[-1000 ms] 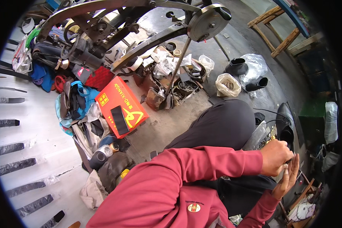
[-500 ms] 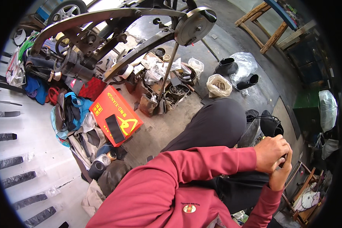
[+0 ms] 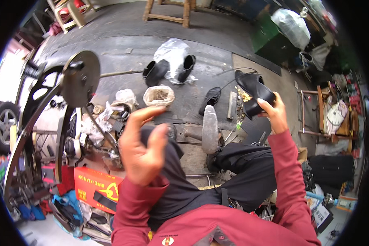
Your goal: The person is repairing a black shoe by attaching a new heel. They use a hammer to drive nails into the heel and repeatedly check the fit and alignment.
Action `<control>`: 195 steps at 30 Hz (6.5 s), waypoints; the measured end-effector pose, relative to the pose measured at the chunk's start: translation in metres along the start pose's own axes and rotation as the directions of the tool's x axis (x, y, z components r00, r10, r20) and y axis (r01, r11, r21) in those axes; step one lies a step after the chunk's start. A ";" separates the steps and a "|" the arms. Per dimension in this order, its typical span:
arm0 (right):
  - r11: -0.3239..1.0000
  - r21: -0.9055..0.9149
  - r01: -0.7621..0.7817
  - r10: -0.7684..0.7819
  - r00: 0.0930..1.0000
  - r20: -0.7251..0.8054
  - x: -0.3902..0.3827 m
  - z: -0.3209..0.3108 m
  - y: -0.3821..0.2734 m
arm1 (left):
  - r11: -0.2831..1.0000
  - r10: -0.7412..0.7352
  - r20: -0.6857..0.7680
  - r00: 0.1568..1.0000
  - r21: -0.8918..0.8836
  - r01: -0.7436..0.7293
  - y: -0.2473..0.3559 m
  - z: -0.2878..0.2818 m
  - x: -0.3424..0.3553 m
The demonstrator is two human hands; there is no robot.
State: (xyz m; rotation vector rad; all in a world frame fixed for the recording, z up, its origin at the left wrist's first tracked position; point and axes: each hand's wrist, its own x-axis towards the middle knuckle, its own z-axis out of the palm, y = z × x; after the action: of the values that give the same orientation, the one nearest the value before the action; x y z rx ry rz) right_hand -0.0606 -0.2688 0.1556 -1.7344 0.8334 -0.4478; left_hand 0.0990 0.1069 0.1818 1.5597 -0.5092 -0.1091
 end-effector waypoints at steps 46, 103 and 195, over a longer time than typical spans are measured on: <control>0.880 -0.463 -0.108 0.302 0.879 0.369 -0.039 0.045 0.069 | 0.509 -0.270 -0.182 0.945 0.807 0.301 -0.309 -0.117 -0.015; 0.638 0.688 -0.346 0.162 0.934 0.319 -0.180 0.085 0.056 | 0.963 -0.168 0.384 0.908 -0.131 0.234 -0.007 0.113 -0.077; 0.973 0.196 0.124 -0.207 0.849 0.486 -0.203 0.097 -0.002 | 0.713 -0.394 0.303 0.868 -0.495 0.497 -0.024 0.078 -0.128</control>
State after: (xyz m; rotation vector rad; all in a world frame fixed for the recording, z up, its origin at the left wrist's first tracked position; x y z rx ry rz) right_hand -0.1333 -0.0565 0.1487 -1.6708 0.2621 -0.1486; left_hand -0.0387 0.0827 0.1225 1.0565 -0.1866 -0.7227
